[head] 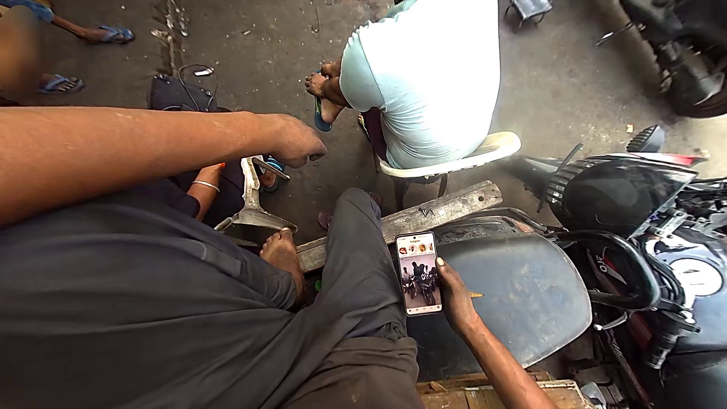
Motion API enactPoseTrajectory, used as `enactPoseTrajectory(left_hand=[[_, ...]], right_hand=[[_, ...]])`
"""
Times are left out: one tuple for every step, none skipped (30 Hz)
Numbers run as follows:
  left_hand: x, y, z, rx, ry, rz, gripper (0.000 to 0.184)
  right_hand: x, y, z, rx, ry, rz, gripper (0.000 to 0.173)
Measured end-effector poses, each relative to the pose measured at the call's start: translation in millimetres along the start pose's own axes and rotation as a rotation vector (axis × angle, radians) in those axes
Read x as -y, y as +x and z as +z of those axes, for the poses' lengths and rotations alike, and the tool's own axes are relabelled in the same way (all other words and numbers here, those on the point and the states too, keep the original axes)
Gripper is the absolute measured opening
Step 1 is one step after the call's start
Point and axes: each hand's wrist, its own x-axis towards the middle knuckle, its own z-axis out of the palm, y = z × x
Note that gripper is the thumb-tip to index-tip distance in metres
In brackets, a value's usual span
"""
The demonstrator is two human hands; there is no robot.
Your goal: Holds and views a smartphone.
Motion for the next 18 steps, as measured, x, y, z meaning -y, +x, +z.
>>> enactPoseTrajectory(left_hand=[[2, 2, 2, -0.011, 0.006, 0.007, 0.016], [3, 3, 3, -0.018, 0.009, 0.013, 0.015], [4, 4, 4, -0.021, 0.013, 0.017, 0.015], [4, 4, 5, -0.022, 0.014, 0.017, 0.015], [4, 4, 5, -0.024, 0.012, 0.015, 0.015], [4, 5, 5, -0.028, 0.007, 0.014, 0.015], [5, 5, 6, -0.031, 0.003, 0.015, 0.015], [5, 5, 6, -0.032, 0.003, 0.016, 0.014], [5, 6, 6, -0.033, 0.005, 0.018, 0.014], [5, 5, 6, -0.035, 0.004, 0.019, 0.013], [5, 5, 6, -0.035, 0.001, 0.02, 0.013], [5, 5, 6, -0.035, -0.001, 0.021, 0.012], [4, 4, 5, -0.03, -0.003, 0.02, 0.012], [3, 2, 3, -0.016, -0.005, 0.016, 0.012], [0, 0, 0, 0.001, -0.012, 0.009, 0.012], [-2, -2, -2, 0.015, -0.017, 0.004, 0.011], [-3, -3, -4, 0.022, -0.019, 0.002, 0.011], [-3, -4, -4, 0.021, -0.021, 0.003, 0.01]], right_hand=[[0, 0, 0, -0.002, -0.003, 0.0, 0.051], [0, 0, 0, 0.0, -0.007, 0.002, 0.051], [1, 0, 0, 0.002, -0.011, 0.005, 0.052], [1, 0, 0, 0.002, -0.013, 0.007, 0.052], [2, 0, 0, -0.003, -0.014, 0.005, 0.052], [1, 0, 0, 0.001, -0.017, 0.001, 0.052], [0, 0, -1, 0.007, -0.019, -0.003, 0.052], [0, 0, -1, 0.011, -0.018, -0.004, 0.052], [0, 0, -1, 0.015, -0.018, 0.0, 0.053], [0, 1, -1, 0.012, -0.019, 0.002, 0.053], [-1, 1, -1, 0.006, -0.021, -0.001, 0.053], [-1, 1, -1, 0.01, -0.023, -0.001, 0.054], [-1, 0, -2, 0.007, -0.029, -0.002, 0.054], [0, 0, -1, 0.002, -0.036, -0.002, 0.054], [0, -1, -1, -0.002, -0.043, -0.003, 0.054], [1, -1, -1, -0.005, -0.047, -0.006, 0.054], [1, -1, -1, -0.005, -0.046, -0.006, 0.053], [2, -1, 0, -0.013, -0.046, -0.003, 0.053]])
